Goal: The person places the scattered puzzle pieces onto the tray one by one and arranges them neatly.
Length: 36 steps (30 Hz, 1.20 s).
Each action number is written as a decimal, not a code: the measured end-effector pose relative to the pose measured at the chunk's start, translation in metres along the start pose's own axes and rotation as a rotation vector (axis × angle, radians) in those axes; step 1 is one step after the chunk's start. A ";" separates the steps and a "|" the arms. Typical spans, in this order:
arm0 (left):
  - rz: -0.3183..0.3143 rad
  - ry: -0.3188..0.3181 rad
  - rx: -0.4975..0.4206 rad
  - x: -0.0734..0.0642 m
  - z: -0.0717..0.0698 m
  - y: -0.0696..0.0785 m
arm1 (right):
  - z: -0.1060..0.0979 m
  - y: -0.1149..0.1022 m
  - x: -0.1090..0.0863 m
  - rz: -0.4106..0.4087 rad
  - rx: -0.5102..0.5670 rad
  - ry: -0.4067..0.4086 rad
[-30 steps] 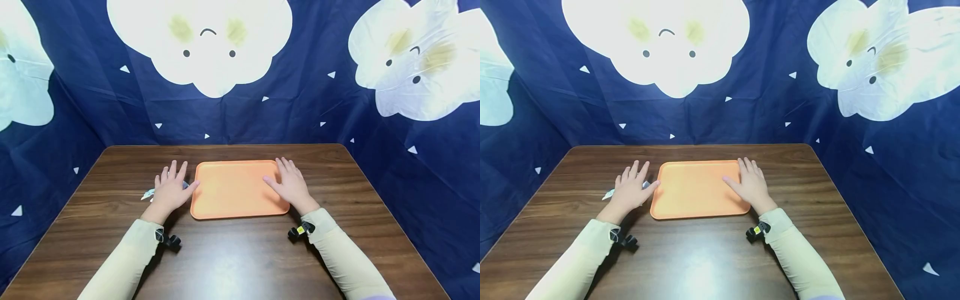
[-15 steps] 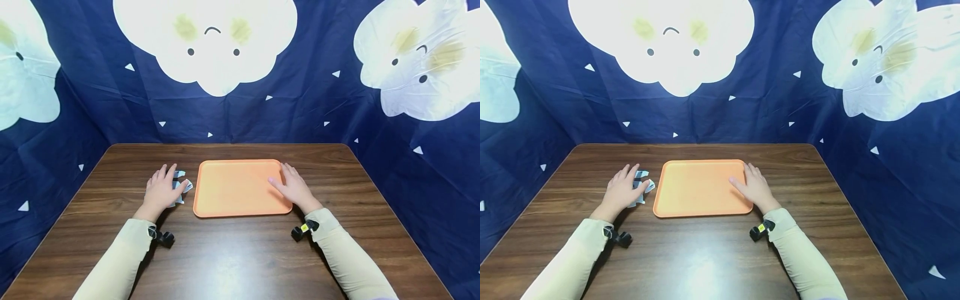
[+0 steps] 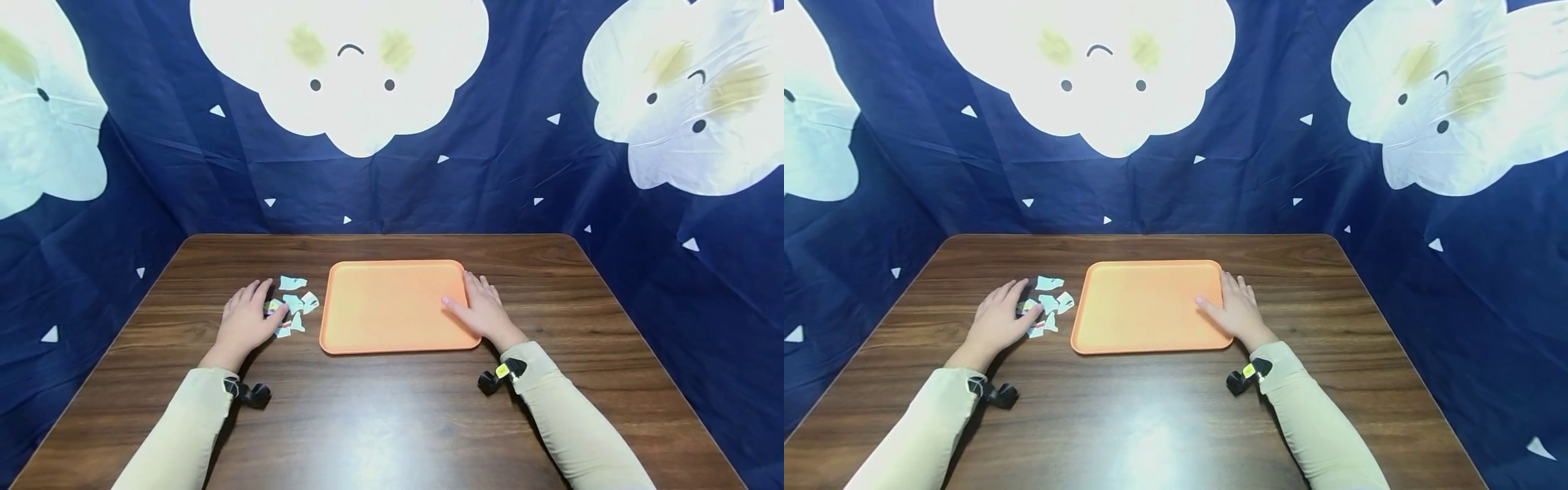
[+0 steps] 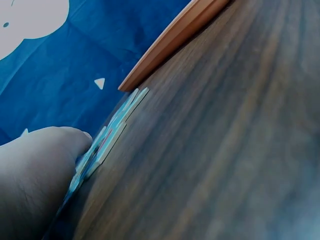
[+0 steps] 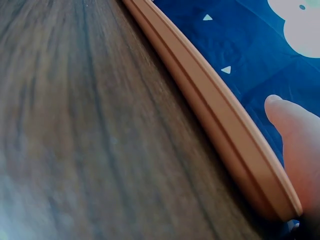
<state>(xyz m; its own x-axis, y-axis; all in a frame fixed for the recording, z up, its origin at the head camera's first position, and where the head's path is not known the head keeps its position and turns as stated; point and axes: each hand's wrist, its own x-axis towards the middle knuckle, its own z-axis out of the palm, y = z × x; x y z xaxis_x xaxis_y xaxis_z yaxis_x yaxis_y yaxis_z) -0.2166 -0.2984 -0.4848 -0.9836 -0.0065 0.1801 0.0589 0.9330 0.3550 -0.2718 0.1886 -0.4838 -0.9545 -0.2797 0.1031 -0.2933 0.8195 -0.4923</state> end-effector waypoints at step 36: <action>0.068 0.206 0.080 0.002 -0.001 -0.004 | 0.002 0.001 0.000 -0.006 -0.024 0.002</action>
<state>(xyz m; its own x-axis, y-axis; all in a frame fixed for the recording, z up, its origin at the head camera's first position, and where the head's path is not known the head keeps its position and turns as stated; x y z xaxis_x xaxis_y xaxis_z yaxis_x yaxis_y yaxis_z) -0.2191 -0.3024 -0.4848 -0.9219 -0.0086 0.3873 0.1016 0.9594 0.2632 -0.2717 0.1884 -0.4855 -0.9528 -0.2838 0.1081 -0.3005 0.8296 -0.4706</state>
